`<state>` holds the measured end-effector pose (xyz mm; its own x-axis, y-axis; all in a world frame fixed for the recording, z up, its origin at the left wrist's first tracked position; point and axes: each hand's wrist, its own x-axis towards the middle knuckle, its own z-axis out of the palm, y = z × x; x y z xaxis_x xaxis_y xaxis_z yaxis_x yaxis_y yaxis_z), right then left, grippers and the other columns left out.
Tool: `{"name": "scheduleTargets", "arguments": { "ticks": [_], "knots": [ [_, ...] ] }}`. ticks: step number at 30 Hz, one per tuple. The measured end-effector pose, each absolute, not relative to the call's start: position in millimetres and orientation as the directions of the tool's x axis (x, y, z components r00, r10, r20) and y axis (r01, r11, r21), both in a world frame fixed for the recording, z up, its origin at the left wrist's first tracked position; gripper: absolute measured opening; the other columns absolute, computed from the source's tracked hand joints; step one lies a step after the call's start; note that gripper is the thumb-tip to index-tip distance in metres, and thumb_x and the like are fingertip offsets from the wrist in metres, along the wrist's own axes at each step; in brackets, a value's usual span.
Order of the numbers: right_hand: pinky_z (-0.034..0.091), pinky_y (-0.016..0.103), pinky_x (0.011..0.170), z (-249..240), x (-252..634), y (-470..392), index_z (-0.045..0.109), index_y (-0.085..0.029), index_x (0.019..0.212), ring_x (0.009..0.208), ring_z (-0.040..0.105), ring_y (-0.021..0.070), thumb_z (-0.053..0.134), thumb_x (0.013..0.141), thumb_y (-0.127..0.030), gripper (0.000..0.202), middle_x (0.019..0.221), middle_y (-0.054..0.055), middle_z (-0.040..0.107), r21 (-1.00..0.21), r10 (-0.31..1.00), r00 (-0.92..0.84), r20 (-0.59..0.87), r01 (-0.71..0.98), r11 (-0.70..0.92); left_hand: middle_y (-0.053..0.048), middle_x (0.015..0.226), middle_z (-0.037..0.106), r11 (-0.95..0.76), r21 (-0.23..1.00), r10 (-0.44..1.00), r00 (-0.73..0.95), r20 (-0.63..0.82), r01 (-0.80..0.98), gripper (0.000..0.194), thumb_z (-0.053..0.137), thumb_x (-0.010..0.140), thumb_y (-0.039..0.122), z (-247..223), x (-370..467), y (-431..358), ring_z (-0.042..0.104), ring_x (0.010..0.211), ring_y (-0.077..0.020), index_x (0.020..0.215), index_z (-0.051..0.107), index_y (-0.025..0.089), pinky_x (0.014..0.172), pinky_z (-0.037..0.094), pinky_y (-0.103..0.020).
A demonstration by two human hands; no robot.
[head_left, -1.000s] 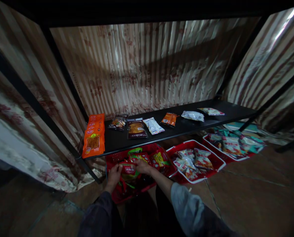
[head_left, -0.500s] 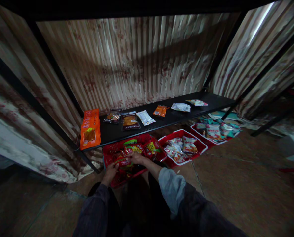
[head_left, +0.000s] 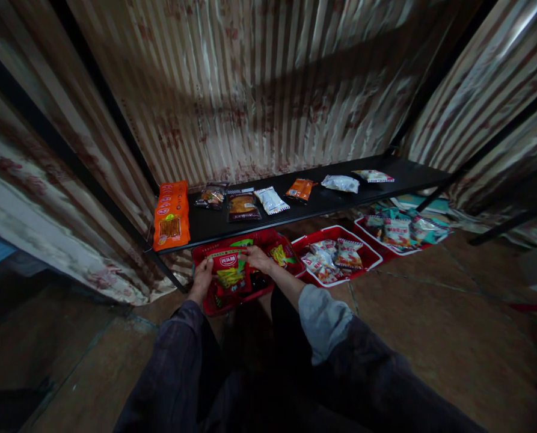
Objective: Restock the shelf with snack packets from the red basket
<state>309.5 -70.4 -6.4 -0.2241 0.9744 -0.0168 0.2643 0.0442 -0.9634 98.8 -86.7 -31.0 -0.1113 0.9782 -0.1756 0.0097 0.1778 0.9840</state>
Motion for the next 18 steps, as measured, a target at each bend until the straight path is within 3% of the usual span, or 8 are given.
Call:
{"name": "scheduleTargets", "arguments": {
  "ticks": [5, 12, 18],
  "knots": [
    [0.050, 0.035, 0.076, -4.7, 307.8, -79.2, 0.069, -0.016, 0.077, 0.070, 0.064, 0.0194, 0.071, 0.056, -0.056, 0.045, 0.070, 0.002, 0.070, -0.995, 0.962, -0.258, -0.084, 0.077, -0.066, 0.000, 0.068, 0.061, 0.171, 0.984, 0.972, -0.159, -0.176, -0.049, 0.037, 0.060, 0.072, 0.052, -20.8, 99.7, -89.1, 0.056, 0.056, -0.0115, 0.079, 0.061, 0.016, 0.046, 0.048, -0.022],
    [0.049, 0.039, 0.082, -0.7, 301.3, -79.2, 0.070, -0.015, 0.076, 0.072, 0.067, 0.0217, 0.078, 0.049, -0.051, 0.046, 0.069, 0.004, 0.071, -0.983, 0.956, -0.243, -0.165, -0.037, -0.179, -0.002, 0.071, 0.065, 0.190, 0.974, 0.965, -0.160, -0.208, -0.124, 0.036, 0.061, 0.072, 0.050, -7.2, 101.5, -80.7, 0.058, 0.058, -0.0116, 0.080, 0.060, 0.015, 0.049, 0.049, -0.022],
    [0.051, 0.035, 0.070, 1.6, 303.8, -71.8, 0.068, -0.017, 0.073, 0.070, 0.067, 0.0216, 0.079, 0.049, -0.050, 0.042, 0.070, 0.004, 0.072, -0.959, 0.955, -0.157, -0.254, -0.090, -0.269, -0.008, 0.094, 0.068, 0.265, 0.950, 0.958, -0.065, -0.278, -0.167, 0.028, 0.067, 0.068, 0.034, -1.6, 100.4, -73.0, 0.063, 0.075, -0.0149, 0.088, 0.063, 0.015, 0.058, 0.053, -0.024]
  ]
}}
